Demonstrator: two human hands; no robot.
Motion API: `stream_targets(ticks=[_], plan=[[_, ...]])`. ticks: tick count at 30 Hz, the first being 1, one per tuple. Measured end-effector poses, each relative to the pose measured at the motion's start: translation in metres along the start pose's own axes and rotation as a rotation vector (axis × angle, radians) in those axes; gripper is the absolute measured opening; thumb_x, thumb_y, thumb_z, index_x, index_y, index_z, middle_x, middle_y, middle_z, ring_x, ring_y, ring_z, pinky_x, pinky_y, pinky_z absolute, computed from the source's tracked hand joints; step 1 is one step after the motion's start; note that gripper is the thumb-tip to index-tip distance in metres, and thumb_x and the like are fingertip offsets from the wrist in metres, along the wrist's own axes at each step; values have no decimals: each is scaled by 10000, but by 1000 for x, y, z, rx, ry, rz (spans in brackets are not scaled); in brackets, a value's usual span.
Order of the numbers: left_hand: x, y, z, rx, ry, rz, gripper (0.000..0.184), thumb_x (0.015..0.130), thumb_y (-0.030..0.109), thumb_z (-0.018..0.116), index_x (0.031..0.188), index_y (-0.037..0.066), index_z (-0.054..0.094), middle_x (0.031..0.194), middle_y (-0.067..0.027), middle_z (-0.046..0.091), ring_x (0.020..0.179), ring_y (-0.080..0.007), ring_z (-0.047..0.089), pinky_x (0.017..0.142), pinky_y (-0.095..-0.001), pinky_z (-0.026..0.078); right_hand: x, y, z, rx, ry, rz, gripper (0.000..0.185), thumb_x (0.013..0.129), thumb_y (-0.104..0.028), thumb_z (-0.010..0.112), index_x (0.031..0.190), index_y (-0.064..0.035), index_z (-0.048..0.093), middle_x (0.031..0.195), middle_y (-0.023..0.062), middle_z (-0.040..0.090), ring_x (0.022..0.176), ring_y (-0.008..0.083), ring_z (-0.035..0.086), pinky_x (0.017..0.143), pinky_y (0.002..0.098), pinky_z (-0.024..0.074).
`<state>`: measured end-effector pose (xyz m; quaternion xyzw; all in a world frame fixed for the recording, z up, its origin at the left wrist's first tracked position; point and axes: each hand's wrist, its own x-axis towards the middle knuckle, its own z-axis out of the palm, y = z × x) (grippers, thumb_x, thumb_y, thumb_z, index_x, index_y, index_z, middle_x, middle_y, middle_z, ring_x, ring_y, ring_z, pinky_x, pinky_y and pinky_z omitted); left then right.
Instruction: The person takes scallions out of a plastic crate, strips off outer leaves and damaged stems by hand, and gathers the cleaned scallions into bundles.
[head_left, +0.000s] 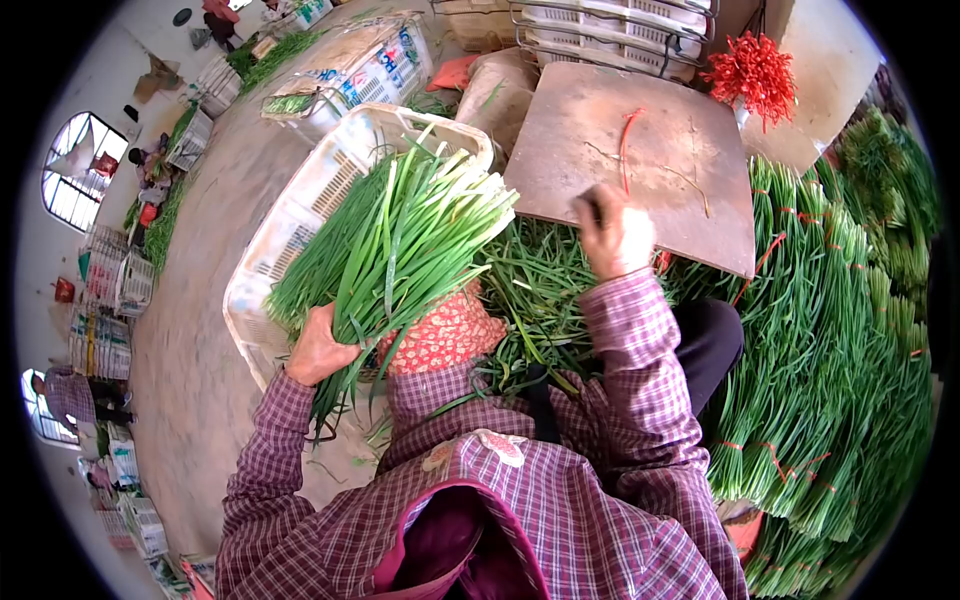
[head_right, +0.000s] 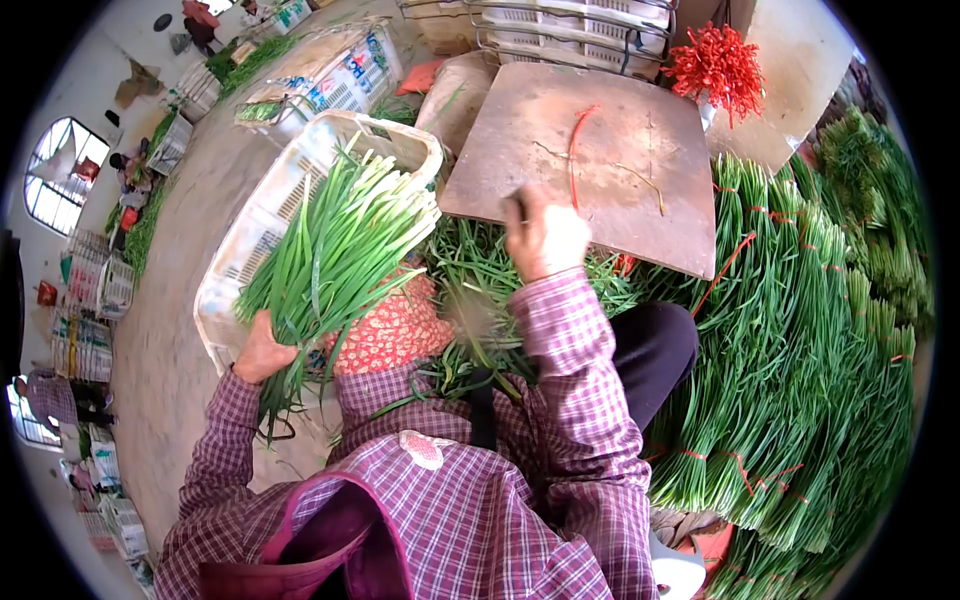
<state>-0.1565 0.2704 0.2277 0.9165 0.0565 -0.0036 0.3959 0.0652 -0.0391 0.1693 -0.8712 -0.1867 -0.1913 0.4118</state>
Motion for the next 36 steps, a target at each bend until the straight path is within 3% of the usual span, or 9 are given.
stream_targets(ticks=[3,7,8,11,14,18,24,31,36], plan=[[5,6,0,105,12,14,462,714,120,730,1110,-68,586,945,-194,689,849,-238,678,795,-333,500,8,-21,-34,109,4,12,146,857,-253,646,865,-109,667,801,69,654,726,197,645,651,357,532],[12,7,5,170,35,59,524,707,156,736,1147,-71,565,942,-215,682,847,-292,692,759,-344,513,14,-62,-39,100,123,-366,170,845,-285,659,858,-117,681,762,70,594,703,222,576,626,365,498],[12,7,5,169,34,59,524,707,156,736,1147,-71,565,942,-215,682,847,-292,692,759,-344,513,14,-68,-35,118,66,-357,176,837,-287,660,845,-112,681,761,71,566,684,242,543,596,365,468],[11,8,3,276,72,106,558,684,155,741,1158,-75,556,933,-214,680,840,-307,687,749,-350,513,18,-73,-28,25,2,-377,162,795,-254,675,867,-109,679,839,79,544,844,274,536,749,372,439],[8,11,0,320,19,47,539,700,126,742,1182,-39,567,1035,-180,682,910,-270,674,845,-347,500,19,-68,-24,-4,-128,-332,202,765,-264,696,902,-117,674,888,76,558,894,283,541,809,411,421],[11,-4,0,363,89,162,613,652,147,723,1181,-102,540,895,-228,671,818,-329,676,736,-352,507,16,-62,-22,-23,-234,-297,303,740,-305,719,973,-123,653,886,86,572,938,316,550,824,454,413],[14,-1,0,309,53,101,631,654,164,726,1185,-115,531,915,-223,676,826,-312,681,761,-351,505,14,-68,-19,70,6,-297,255,750,-294,717,886,-100,623,848,92,565,906,306,554,831,434,395],[15,5,2,296,62,99,611,664,167,738,1169,-113,540,948,-213,680,871,-309,682,777,-350,509,4,-70,-10,-58,-7,-305,263,722,-289,739,867,-95,637,885,86,555,919,268,532,856,413,377],[17,8,4,307,78,125,583,658,156,740,1159,-78,555,953,-201,683,883,-310,681,782,-353,511,3,-75,-1,-63,-78,-291,431,720,-433,728,948,-77,646,933,92,567,972,285,521,892,442,364]])
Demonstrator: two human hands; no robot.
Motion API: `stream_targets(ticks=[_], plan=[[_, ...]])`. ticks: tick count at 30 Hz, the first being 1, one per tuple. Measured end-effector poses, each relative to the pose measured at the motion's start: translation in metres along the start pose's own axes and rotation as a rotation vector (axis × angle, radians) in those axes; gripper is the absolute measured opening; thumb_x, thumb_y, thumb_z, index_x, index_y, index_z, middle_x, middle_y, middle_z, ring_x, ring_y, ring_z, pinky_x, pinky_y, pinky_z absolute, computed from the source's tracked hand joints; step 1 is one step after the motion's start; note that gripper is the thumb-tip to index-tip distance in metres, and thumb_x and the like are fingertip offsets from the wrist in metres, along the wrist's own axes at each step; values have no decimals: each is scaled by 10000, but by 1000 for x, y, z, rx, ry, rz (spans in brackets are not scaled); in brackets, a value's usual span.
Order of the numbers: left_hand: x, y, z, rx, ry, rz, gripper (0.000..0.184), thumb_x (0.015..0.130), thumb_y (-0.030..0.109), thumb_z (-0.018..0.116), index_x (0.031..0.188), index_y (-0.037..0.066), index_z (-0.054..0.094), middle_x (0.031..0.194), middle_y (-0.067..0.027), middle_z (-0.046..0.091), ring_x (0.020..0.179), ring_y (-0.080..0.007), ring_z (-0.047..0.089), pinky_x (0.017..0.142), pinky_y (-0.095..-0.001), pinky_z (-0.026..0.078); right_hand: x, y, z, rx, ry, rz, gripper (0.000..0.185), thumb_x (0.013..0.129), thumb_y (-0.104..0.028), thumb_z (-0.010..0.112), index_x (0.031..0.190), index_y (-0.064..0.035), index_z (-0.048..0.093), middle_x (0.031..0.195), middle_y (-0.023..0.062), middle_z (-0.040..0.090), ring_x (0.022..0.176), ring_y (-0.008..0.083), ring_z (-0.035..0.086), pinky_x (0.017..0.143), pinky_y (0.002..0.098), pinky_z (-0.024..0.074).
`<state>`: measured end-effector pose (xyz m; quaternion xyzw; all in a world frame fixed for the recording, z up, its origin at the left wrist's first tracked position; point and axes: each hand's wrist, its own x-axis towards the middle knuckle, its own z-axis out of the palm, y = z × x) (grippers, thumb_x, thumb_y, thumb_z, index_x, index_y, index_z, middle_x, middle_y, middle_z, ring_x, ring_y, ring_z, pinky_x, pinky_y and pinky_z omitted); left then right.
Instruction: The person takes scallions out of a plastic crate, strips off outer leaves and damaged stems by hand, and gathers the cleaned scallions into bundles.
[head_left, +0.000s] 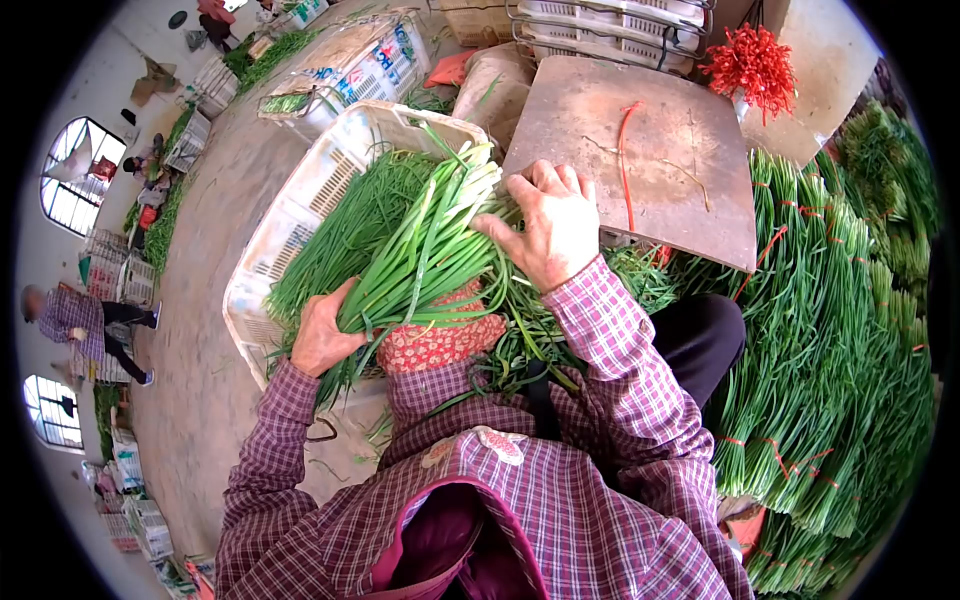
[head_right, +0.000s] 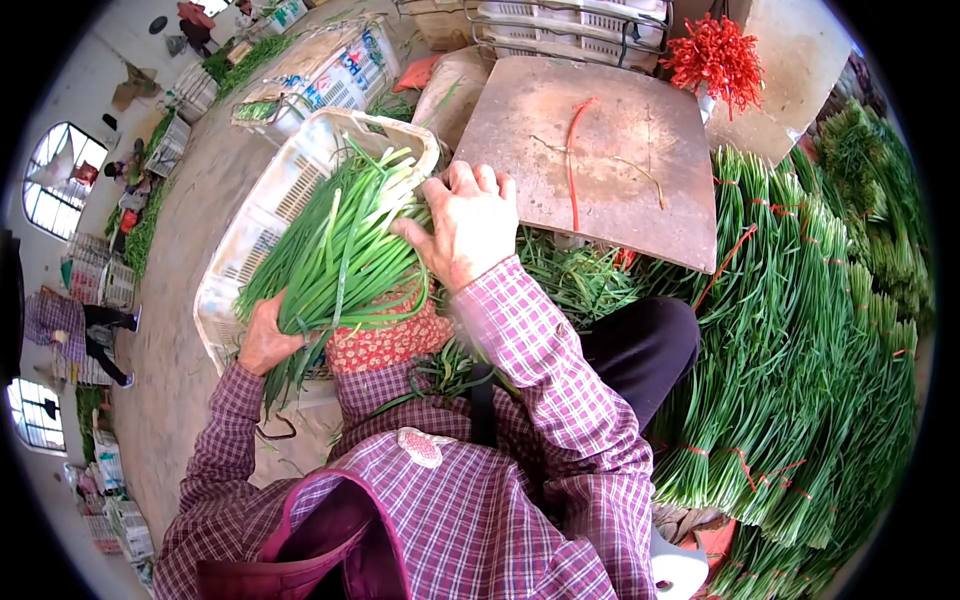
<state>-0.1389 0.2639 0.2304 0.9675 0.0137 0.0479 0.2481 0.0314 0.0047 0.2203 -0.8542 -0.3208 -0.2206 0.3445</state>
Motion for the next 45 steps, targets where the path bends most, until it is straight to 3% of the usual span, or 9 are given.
stream_targets(ticks=[9,18,23,25,29,33,36,42,45], plan=[[5,7,1,23,77,-7,648,609,80,679,1239,18,544,969,-171,687,872,-310,678,780,-349,511,-3,-13,14,-31,-48,106,351,760,-313,701,981,-55,611,920,128,612,986,318,523,951,460,342],[4,6,4,195,208,22,732,588,27,692,1296,144,547,1011,-153,681,860,-321,671,753,-367,522,-3,44,35,-201,150,-54,79,793,-145,626,776,-107,558,640,60,611,633,232,602,870,458,436],[-1,-3,1,300,265,59,736,603,8,711,1303,172,552,1007,-150,675,860,-333,664,744,-383,526,-20,142,-24,-470,162,330,153,817,-283,685,771,-156,612,737,27,670,687,234,645,726,387,478],[-2,-8,4,336,318,115,727,613,18,722,1301,189,557,972,-141,672,835,-331,660,714,-392,522,-24,153,-49,-609,-254,589,195,807,-345,696,908,-182,662,794,47,694,784,237,672,765,398,486],[0,-5,8,372,331,138,741,615,25,733,1311,203,552,853,-116,651,747,-311,645,657,-397,506,-38,103,-53,-465,-140,295,340,857,-474,624,944,-150,675,902,92,700,816,218,676,818,374,521],[-1,-2,9,477,320,135,802,591,14,739,1336,228,534,703,-83,535,635,-277,589,587,-398,469,-21,30,-21,188,-40,136,479,815,-548,643,853,-71,676,666,79,677,541,216,649,557,339,533],[-4,1,10,553,329,155,850,573,2,742,1355,249,517,671,-72,467,596,-263,553,565,-394,451,-15,-6,4,-135,-143,184,492,799,-556,645,804,-64,658,647,126,654,580,286,657,570,389,529],[-7,-5,12,647,309,171,950,530,-23,742,1389,286,476,698,-55,424,589,-244,516,555,-387,431,-21,28,31,-79,-174,256,213,819,-300,622,789,-89,619,656,118,649,530,257,642,515,395,539],[-11,-12,12,637,316,181,983,510,-38,735,1395,298,469,708,-49,419,599,-238,506,553,-384,420,-34,82,23,-345,48,205,159,815,-247,636,721,-123,603,612,77,636,501,240,629,480,383,524]])
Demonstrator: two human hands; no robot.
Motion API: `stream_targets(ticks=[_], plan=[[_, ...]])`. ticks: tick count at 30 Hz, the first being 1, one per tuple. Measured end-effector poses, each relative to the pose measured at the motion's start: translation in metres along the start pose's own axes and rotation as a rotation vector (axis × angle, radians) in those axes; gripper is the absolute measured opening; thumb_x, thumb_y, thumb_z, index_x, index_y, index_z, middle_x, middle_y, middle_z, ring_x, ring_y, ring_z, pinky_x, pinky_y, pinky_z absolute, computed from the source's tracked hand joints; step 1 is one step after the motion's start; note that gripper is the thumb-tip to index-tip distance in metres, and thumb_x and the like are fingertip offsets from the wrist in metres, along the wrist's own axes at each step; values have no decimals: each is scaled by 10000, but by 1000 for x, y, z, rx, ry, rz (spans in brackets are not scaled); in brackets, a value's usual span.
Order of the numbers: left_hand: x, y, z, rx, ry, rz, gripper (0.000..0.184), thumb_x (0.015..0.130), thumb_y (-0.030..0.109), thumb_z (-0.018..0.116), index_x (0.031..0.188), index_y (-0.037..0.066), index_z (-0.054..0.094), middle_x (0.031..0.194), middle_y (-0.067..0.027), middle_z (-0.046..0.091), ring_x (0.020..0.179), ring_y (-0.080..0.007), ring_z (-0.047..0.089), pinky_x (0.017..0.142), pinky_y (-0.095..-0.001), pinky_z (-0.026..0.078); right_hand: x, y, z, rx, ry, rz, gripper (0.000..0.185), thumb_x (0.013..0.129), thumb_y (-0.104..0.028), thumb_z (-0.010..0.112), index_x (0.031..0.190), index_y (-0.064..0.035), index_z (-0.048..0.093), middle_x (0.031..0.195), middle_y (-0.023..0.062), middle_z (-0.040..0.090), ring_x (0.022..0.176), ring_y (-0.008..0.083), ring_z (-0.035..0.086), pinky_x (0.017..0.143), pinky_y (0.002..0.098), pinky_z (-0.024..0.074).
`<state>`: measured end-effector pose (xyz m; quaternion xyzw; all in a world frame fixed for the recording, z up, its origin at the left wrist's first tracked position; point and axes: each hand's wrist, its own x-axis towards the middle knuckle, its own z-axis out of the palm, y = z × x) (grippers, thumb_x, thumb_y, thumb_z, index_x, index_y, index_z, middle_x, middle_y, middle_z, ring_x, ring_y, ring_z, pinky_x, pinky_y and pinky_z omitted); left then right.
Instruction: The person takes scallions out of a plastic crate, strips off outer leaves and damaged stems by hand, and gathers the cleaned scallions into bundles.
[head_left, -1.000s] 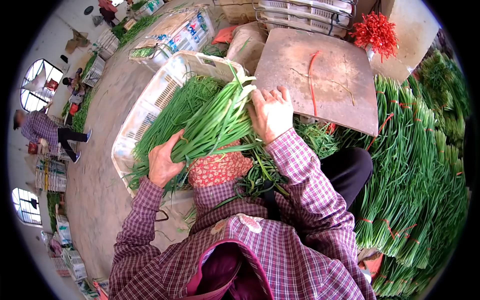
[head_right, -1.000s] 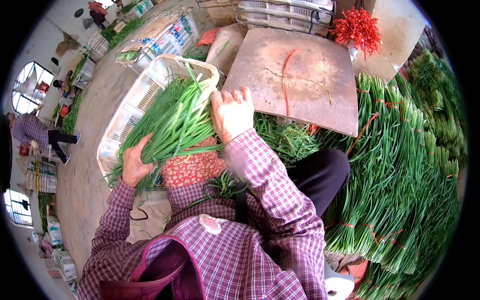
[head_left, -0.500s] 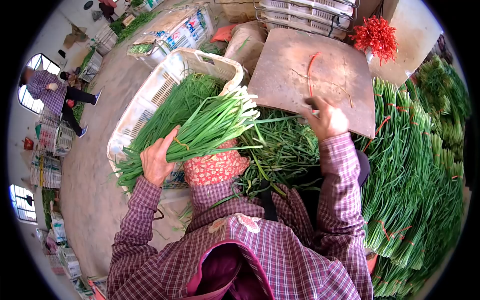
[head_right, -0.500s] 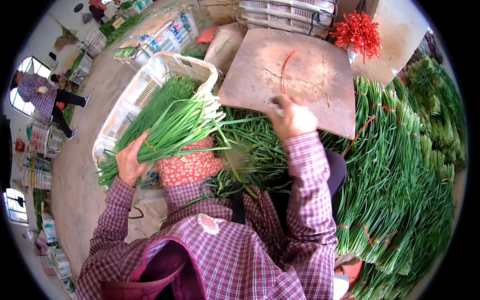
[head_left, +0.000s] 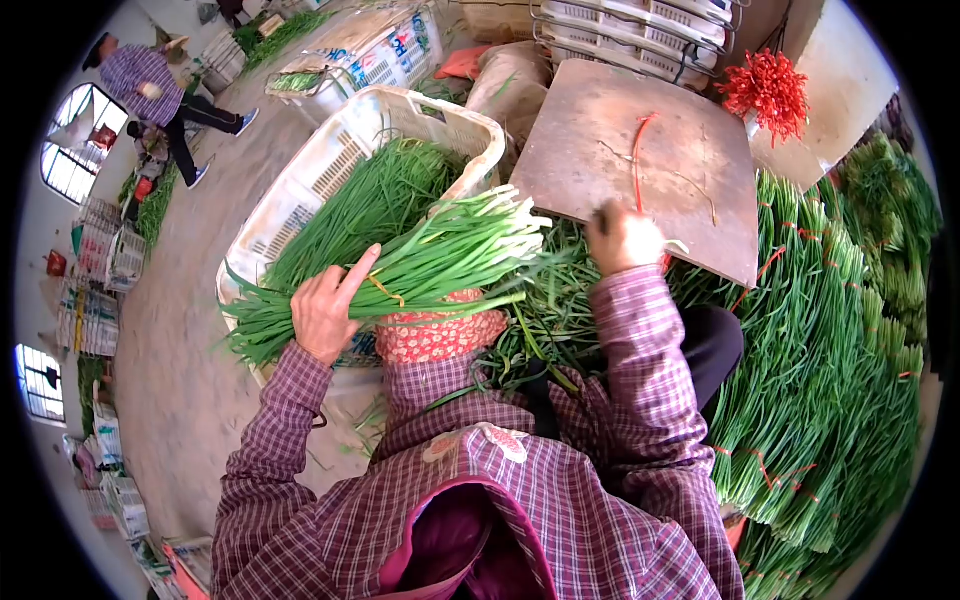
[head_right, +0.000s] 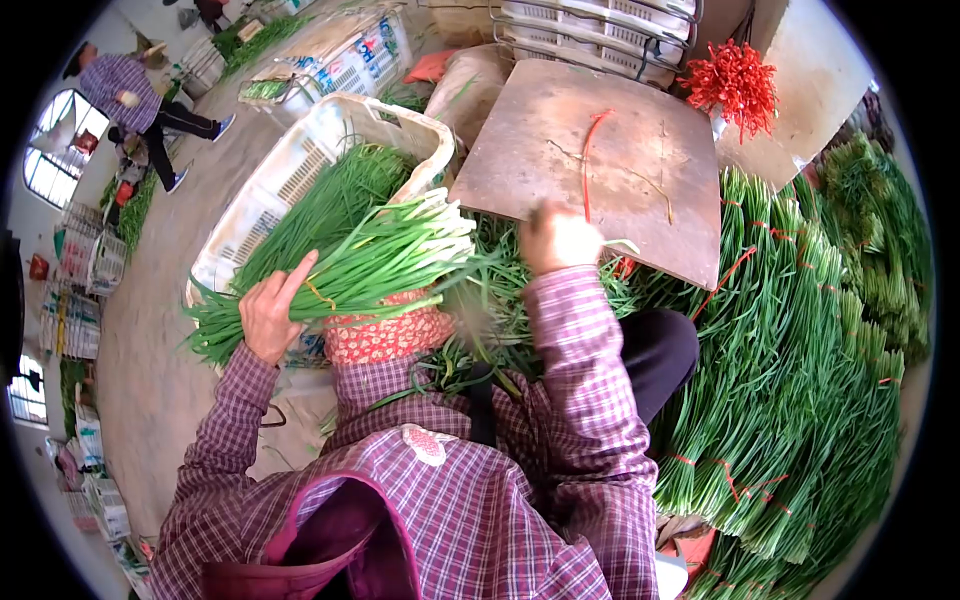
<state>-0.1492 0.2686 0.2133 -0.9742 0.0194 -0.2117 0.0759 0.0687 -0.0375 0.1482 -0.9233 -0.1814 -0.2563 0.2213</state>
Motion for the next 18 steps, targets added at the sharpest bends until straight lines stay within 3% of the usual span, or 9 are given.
stream_targets(ticks=[2,3,4,6,8,10,12,16,18], plan=[[-1,-3,2,3,-6,-7,989,506,-45,729,1395,302,468,709,-46,414,603,-237,501,553,-383,415,11,34,-18,-151,-287,201,127,857,-281,654,853,-157,683,738,66,683,597,201,653,556,346,540],[-1,-4,2,30,1,22,984,510,-55,718,1392,305,472,712,-46,415,609,-234,498,551,-378,412,25,37,-37,-239,-564,311,192,855,-346,661,939,-177,699,822,67,695,715,191,672,637,347,546],[0,-4,1,55,8,53,979,514,-66,708,1389,308,476,715,-46,416,615,-231,495,550,-374,409,29,42,-45,-291,-608,280,241,843,-377,667,969,-174,699,876,65,697,790,200,676,696,366,544],[2,-5,3,65,29,77,966,526,-78,695,1385,308,480,727,-45,429,622,-226,496,553,-368,412,36,27,-62,-172,-420,157,305,807,-419,693,976,-166,698,936,84,696,818,235,679,726,389,539],[4,-5,4,81,49,102,954,538,-90,681,1382,308,485,739,-45,442,630,-221,497,556,-362,414,45,-4,-61,125,-324,20,387,770,-449,717,1029,-162,688,999,110,684,868,274,673,768,406,534],[6,-7,3,82,56,140,914,571,-105,650,1372,309,497,761,-42,468,638,-212,495,562,-351,420,50,-41,-51,330,-412,-229,388,776,-400,710,1060,-137,686,1016,119,688,891,283,675,803,390,526],[8,-7,0,82,51,153,891,589,-103,636,1368,308,502,766,-41,476,643,-211,497,566,-347,423,50,-73,-33,302,-522,-371,406,785,-389,707,1077,-108,682,1007,149,687,909,310,668,826,398,520],[11,-7,-2,102,36,177,839,626,-94,607,1358,307,515,769,-40,483,649,-211,502,578,-342,429,67,-103,-15,374,-808,-354,401,787,-356,719,1093,-101,678,976,160,693,907,311,668,829,401,517],[10,-9,-1,100,31,171,840,624,-91,609,1358,306,515,773,-41,487,652,-211,505,581,-341,430,69,-102,-2,588,-933,-464,418,790,-321,727,1127,-84,660,950,196,689,912,324,663,845,396,508]])
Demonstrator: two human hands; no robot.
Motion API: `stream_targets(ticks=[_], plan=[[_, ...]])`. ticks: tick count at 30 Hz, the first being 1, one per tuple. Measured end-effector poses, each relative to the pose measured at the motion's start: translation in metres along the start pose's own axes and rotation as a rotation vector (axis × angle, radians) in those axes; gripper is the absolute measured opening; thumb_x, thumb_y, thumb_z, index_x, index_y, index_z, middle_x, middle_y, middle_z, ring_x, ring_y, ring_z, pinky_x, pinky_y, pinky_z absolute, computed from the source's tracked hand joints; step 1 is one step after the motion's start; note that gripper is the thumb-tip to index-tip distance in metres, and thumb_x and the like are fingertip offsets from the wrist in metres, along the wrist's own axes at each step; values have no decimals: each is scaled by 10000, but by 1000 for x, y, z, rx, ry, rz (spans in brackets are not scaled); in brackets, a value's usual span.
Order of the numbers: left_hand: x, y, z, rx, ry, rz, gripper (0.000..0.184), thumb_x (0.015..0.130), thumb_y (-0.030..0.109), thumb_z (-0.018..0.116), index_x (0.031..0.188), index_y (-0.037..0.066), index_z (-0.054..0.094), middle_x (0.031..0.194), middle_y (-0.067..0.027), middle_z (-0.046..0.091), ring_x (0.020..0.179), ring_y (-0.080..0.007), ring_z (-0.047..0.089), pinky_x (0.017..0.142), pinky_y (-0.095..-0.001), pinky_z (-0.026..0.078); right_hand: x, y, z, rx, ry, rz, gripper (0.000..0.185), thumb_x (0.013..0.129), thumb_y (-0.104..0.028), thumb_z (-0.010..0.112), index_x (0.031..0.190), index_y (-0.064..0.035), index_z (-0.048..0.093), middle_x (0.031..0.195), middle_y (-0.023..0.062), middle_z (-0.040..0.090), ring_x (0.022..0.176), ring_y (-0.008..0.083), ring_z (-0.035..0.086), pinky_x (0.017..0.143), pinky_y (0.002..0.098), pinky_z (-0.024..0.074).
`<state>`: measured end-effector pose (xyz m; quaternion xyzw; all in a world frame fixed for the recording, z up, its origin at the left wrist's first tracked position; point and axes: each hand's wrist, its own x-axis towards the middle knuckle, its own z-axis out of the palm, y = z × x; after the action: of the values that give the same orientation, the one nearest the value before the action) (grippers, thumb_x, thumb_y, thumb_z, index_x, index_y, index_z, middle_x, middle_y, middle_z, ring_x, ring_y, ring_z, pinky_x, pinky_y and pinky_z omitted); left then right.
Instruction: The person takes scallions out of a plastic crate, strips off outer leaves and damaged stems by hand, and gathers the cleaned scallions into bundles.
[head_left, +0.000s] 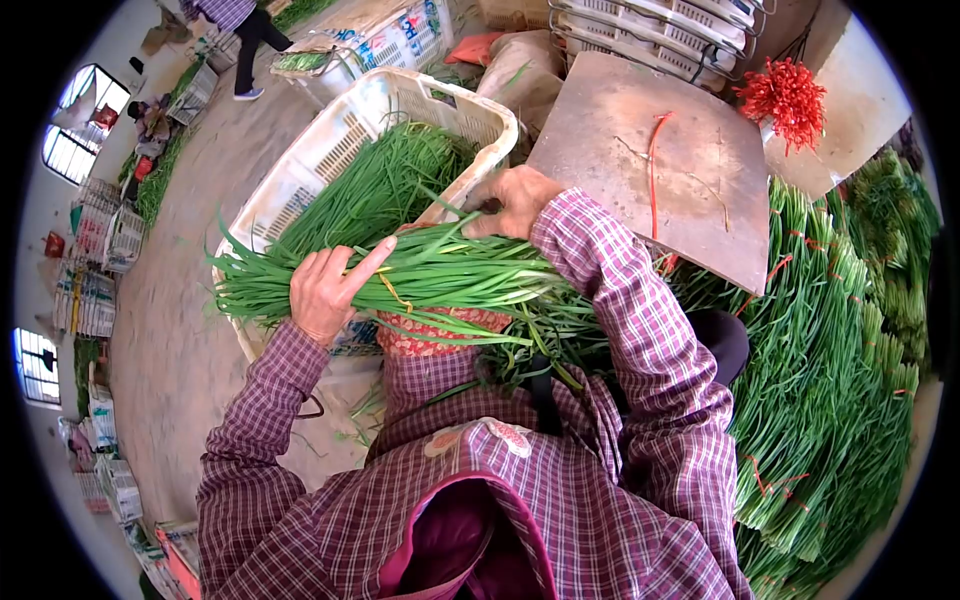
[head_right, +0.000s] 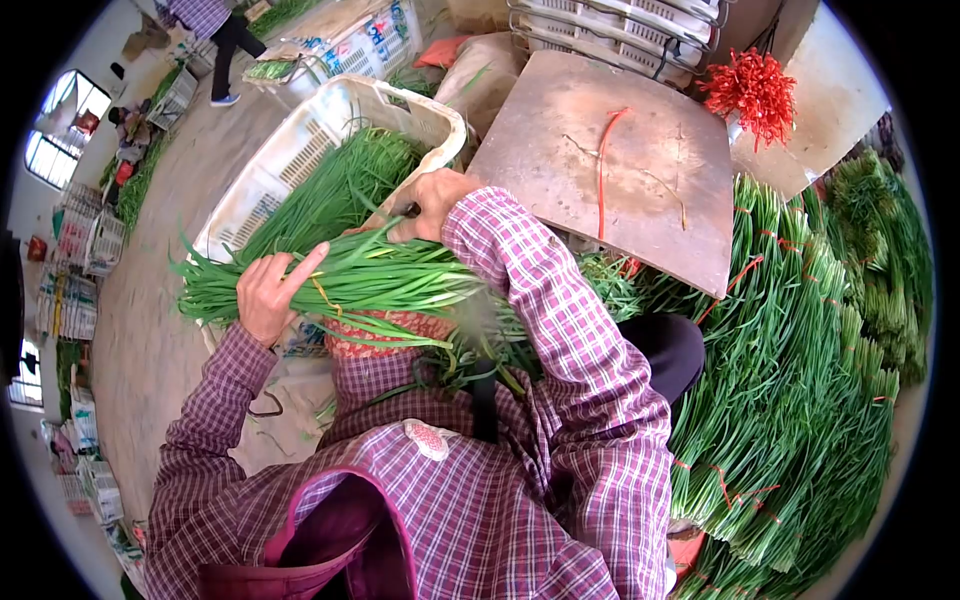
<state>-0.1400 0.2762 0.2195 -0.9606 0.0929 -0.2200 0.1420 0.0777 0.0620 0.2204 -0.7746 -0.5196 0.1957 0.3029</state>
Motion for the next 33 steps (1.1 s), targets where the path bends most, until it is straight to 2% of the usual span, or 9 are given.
stream_targets(ticks=[2,5,10,16,20,26,28,31,33], plan=[[0,-1,2,-4,-4,-8,841,622,-89,612,1358,304,514,778,-42,490,655,-210,508,584,-340,432,-3,2,4,-3,133,-92,335,824,-235,701,1105,-58,658,913,191,696,802,266,681,755,373,531],[-2,-2,6,-28,25,-29,839,626,-88,613,1360,304,512,784,-43,495,659,-210,512,586,-336,433,-21,-5,0,565,296,194,146,881,-130,632,983,-27,652,789,114,688,606,144,659,551,297,524],[-3,-1,4,-56,8,-20,826,633,-68,630,1357,313,514,790,-45,496,673,-210,523,595,-338,437,-65,42,-20,816,534,225,140,902,-144,617,978,-28,632,705,52,638,500,118,572,485,241,506],[0,0,2,-55,10,-19,802,642,-54,633,1346,315,526,789,-45,490,684,-209,528,598,-337,436,-130,86,-40,331,761,477,87,873,-107,641,887,-28,673,679,58,679,513,84,600,457,246,495],[-1,0,5,-44,22,-13,801,640,-53,631,1343,315,530,783,-46,485,684,-211,528,597,-336,434,-153,124,-29,-258,776,229,189,900,-183,597,838,-7,626,662,145,664,535,258,642,521,374,508],[-3,-3,6,-21,4,18,780,642,-24,643,1340,309,536,781,-43,477,678,-212,523,600,-335,433,-175,144,-34,-568,585,833,123,969,-201,491,941,-117,577,696,152,659,573,301,643,515,425,516],[-6,-3,7,-92,8,-28,771,649,-22,632,1341,306,536,786,-42,478,676,-210,519,600,-335,430,-209,178,-45,-668,667,825,141,965,-218,506,930,-113,594,718,137,670,577,275,651,513,418,521],[0,0,3,-62,41,-16,773,651,-28,619,1342,307,534,787,-43,482,678,-208,518,599,-335,427,-213,123,-56,-519,316,856,178,915,-285,601,898,-121,669,779,94,693,661,240,674,556,406,532],[2,0,2,-44,28,-5,768,657,-32,609,1342,307,535,790,-45,484,679,-208,517,599,-336,427,-203,72,-42,-606,389,434,250,833,-384,680,973,-179,702,840,59,690,689,205,664,608,384,555]])
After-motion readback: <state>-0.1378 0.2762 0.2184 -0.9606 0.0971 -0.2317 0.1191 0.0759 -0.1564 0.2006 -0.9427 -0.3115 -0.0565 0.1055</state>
